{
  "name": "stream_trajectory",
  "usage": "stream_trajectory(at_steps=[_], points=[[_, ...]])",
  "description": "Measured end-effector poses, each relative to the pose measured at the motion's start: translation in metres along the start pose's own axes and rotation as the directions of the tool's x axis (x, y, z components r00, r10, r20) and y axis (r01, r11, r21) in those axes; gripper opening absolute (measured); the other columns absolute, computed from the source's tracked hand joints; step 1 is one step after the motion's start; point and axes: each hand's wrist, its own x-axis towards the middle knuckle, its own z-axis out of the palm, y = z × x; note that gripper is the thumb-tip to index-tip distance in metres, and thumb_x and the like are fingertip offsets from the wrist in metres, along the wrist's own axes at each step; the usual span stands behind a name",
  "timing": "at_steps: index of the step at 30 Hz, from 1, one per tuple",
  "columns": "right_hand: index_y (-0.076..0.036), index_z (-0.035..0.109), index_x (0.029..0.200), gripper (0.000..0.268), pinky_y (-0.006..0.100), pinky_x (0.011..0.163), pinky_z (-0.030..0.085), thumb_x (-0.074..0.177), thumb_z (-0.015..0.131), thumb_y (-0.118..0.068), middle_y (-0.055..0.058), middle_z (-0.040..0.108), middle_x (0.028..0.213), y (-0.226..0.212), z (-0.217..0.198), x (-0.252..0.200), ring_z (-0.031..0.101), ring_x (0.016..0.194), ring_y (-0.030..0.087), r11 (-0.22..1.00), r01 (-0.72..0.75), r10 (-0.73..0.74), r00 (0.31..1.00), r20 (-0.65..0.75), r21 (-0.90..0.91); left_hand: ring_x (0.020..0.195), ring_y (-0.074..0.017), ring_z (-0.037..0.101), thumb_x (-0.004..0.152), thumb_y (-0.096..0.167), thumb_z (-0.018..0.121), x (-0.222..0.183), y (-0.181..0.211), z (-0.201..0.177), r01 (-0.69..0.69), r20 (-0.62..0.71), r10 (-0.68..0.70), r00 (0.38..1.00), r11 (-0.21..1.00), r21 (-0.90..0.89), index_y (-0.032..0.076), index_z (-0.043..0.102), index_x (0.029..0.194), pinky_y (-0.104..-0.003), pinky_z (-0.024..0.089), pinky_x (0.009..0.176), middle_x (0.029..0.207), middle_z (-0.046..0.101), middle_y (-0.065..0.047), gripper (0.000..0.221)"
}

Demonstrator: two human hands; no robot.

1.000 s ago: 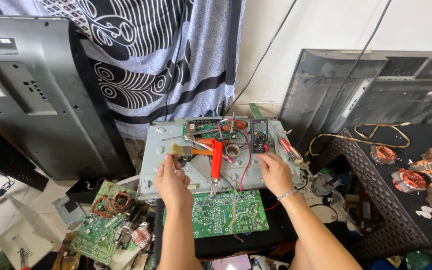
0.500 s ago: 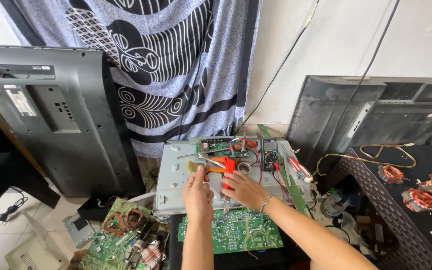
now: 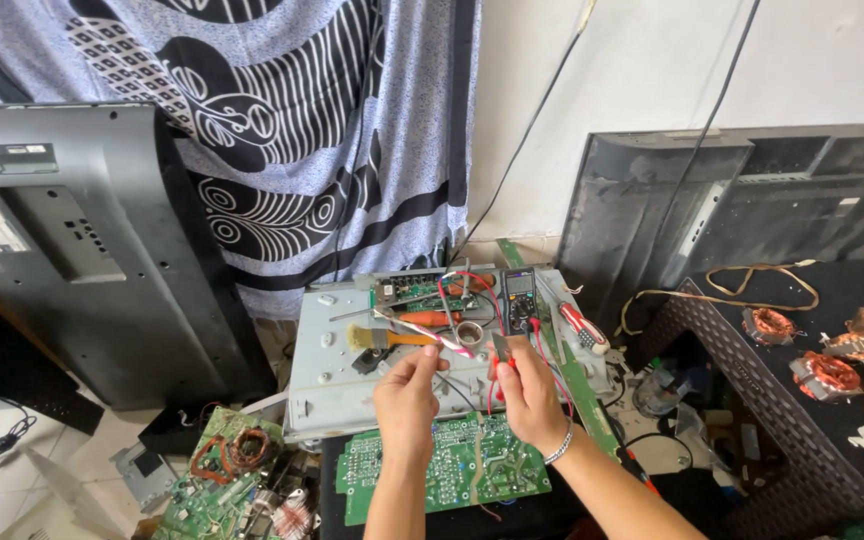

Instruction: Soldering components on a circuit board and using wire cutters to strip and prepare wires for an electronics repair.

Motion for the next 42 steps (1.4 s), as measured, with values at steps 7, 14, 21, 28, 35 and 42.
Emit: stream_trajectory(at_steps=[7, 14, 21, 28, 35, 42], points=[[-0.004, 0.056, 0.117, 0.029, 0.033, 0.051, 0.042, 0.107, 0.042, -0.027, 0.006, 0.060, 0.083, 0.007, -0.024, -0.011, 0.055, 0.057, 0.019, 0.983, -0.039, 0.061, 0.991, 0.118, -0.182, 0.048, -0.0089, 0.026, 0.095, 0.027, 0.071, -0.017, -0.012, 0.033, 0.033, 0.034, -0.043, 0.999, 0.966, 0.258, 0.005, 0.082, 0.095, -0.026, 0.025, 0.044, 0.075, 0.073, -0.001, 0.024], [-0.002, 0.061, 0.110, 0.023, 0.033, 0.060, 0.050, 0.106, 0.047, -0.020, 0.008, 0.065, 0.086, 0.003, -0.042, -0.005, 0.062, 0.070, 0.022, 0.989, 0.056, -0.042, 0.994, 0.100, -0.139, 0.044, -0.0074, 0.026, 0.097, 0.023, 0.070, -0.023, -0.022, 0.037, 0.012, 0.035, -0.023, 0.999, 0.957, 0.291, 0.004, 0.082, 0.096, -0.023, 0.022, 0.042, 0.075, 0.074, -0.002, 0.022], [-0.006, 0.060, 0.105, 0.011, 0.033, 0.055, 0.044, 0.102, 0.052, -0.012, 0.004, 0.061, 0.080, -0.004, -0.038, -0.005, 0.058, 0.061, 0.021, 0.990, 0.010, 0.013, 0.987, 0.160, -0.143, 0.046, -0.0081, 0.034, 0.096, 0.026, 0.070, -0.016, -0.036, 0.034, -0.054, 0.035, 0.044, 0.998, 0.923, 0.381, 0.007, 0.080, 0.086, -0.026, 0.029, 0.043, 0.070, 0.071, 0.000, 0.024], [-0.006, 0.059, 0.105, 0.009, 0.030, 0.047, 0.041, 0.102, 0.052, -0.010, 0.004, 0.061, 0.079, -0.004, -0.034, -0.007, 0.055, 0.056, 0.018, 0.976, 0.015, 0.021, 0.987, 0.162, -0.219, 0.060, -0.0077, 0.049, 0.095, 0.029, 0.070, -0.019, -0.031, 0.034, -0.129, 0.066, 0.111, 0.992, 0.854, 0.504, 0.009, 0.081, 0.088, -0.026, 0.042, 0.058, 0.072, 0.074, 0.002, 0.023], [-0.007, 0.060, 0.109, 0.020, 0.037, 0.051, 0.044, 0.104, 0.051, -0.024, 0.006, 0.066, 0.084, 0.042, -0.046, -0.014, 0.061, 0.060, 0.025, 0.897, -0.265, 0.308, 0.949, 0.070, -0.353, 0.062, -0.0095, 0.054, 0.095, 0.027, 0.069, -0.023, -0.041, 0.033, -0.213, 0.137, 0.166, 0.977, 0.841, 0.498, 0.007, 0.080, 0.090, -0.026, 0.045, 0.059, 0.067, 0.069, 0.001, 0.023], [-0.013, 0.069, 0.100, 0.026, 0.025, 0.058, 0.042, 0.097, 0.063, -0.039, -0.004, 0.061, 0.071, -0.005, -0.042, 0.002, 0.052, 0.061, 0.008, 0.831, -0.519, 0.515, 0.854, 0.073, 0.202, 0.069, -0.0104, 0.063, 0.093, 0.031, 0.071, 0.000, -0.060, 0.021, -0.166, 0.084, 0.144, 0.986, 0.832, 0.529, 0.009, 0.082, 0.085, -0.027, 0.048, 0.073, 0.067, 0.073, -0.001, 0.025]])
